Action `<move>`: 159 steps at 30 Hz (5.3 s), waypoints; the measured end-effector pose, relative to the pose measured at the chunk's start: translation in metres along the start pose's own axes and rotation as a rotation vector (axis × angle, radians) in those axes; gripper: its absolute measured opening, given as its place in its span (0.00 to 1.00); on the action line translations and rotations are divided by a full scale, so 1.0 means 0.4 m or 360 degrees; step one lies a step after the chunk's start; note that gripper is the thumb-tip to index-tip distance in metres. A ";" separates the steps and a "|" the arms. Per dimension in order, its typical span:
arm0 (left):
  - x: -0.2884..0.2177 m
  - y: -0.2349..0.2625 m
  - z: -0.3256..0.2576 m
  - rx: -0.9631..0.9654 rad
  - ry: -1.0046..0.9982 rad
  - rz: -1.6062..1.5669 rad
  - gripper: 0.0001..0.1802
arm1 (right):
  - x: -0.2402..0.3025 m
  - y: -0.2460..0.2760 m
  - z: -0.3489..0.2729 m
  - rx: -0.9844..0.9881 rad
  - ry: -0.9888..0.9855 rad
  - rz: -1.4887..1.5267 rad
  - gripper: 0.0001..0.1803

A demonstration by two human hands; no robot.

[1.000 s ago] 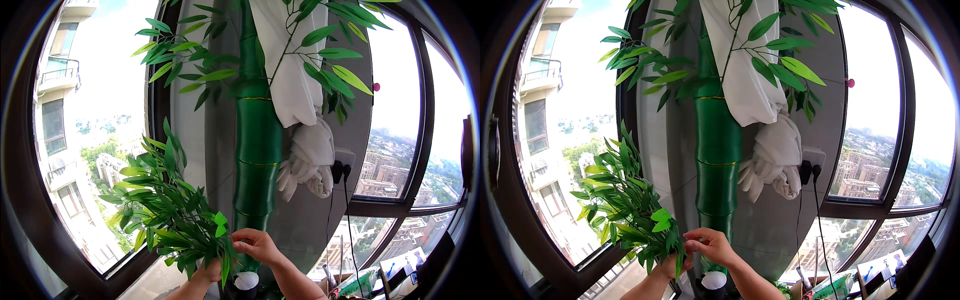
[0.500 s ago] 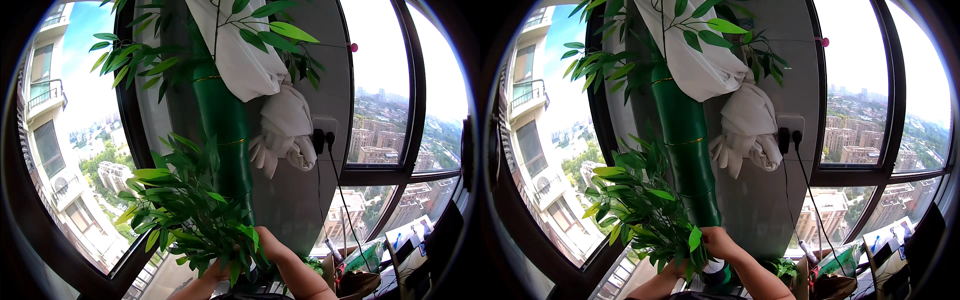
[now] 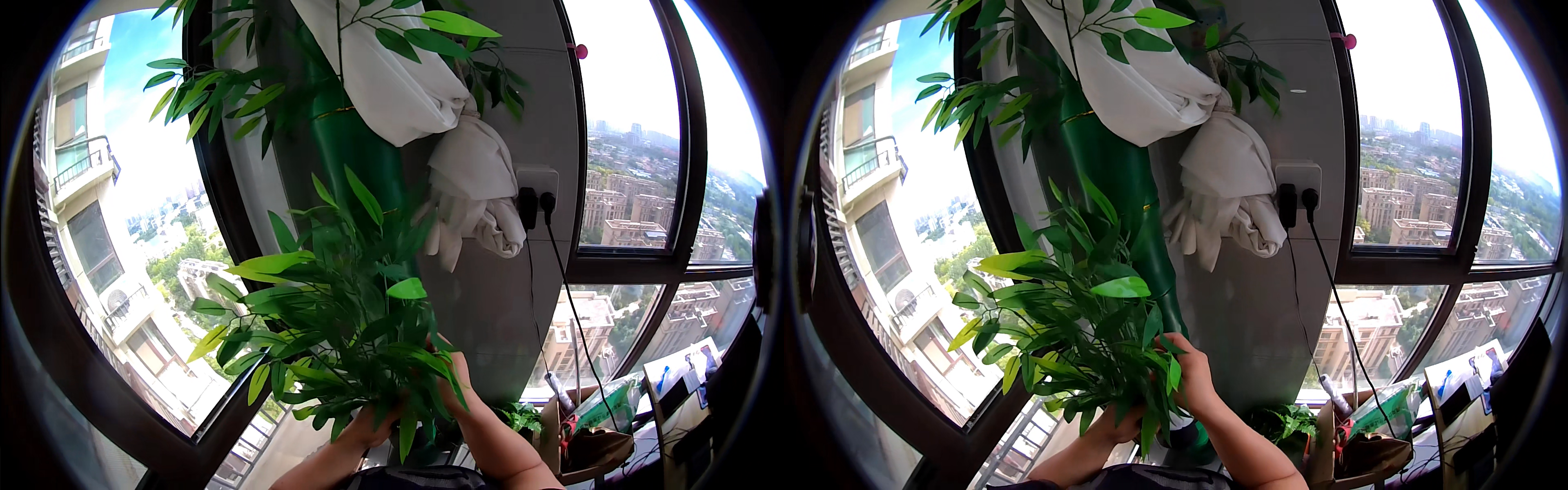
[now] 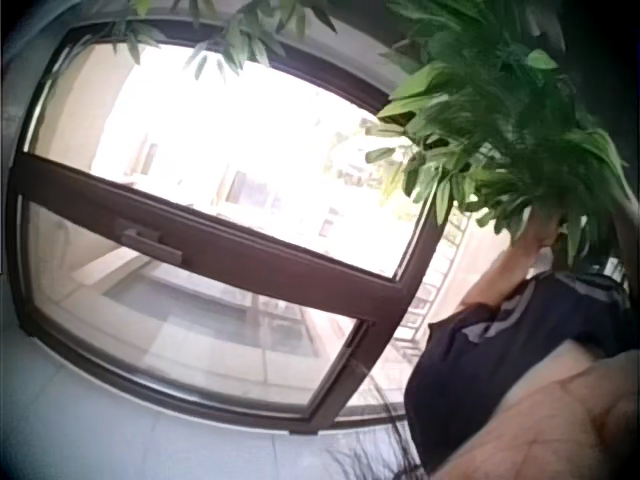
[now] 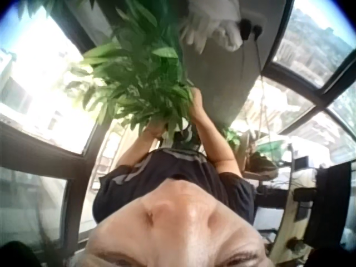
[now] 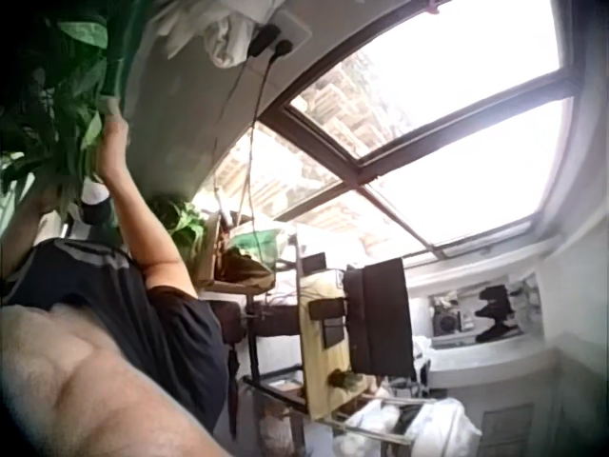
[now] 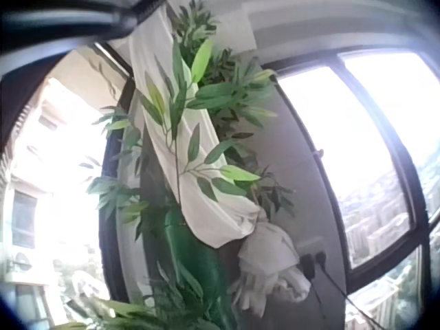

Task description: The person assembles an artificial bamboo plant by hand near a window. They pick up artificial bamboo leaves from a container on the floor, insert the stems into pre-made holes along a green plastic pole, and arrange the foliage.

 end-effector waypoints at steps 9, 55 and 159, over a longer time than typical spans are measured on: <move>-0.026 0.063 -0.010 -0.0329 -0.0148 0.0498 0.08 | 0.025 -0.029 -0.040 -0.0003 0.0357 -0.1026 0.14; -0.629 0.016 0.237 -0.0335 -0.0706 0.0013 0.14 | 0.324 0.191 0.451 0.0028 0.0834 0.0366 0.13; -0.615 0.069 0.229 -0.0164 -0.0750 -0.0202 0.16 | 0.271 0.202 0.442 -0.0041 0.0588 0.0635 0.12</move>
Point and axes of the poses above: each hand's wrist, its own z-axis towards the middle knuckle, its own y-axis out of the back of the hand, x = y × z, the point moved 9 cm from there along z, towards the middle knuckle, and after that the axes turned 11 degrees about x, right-handed, at the moved point
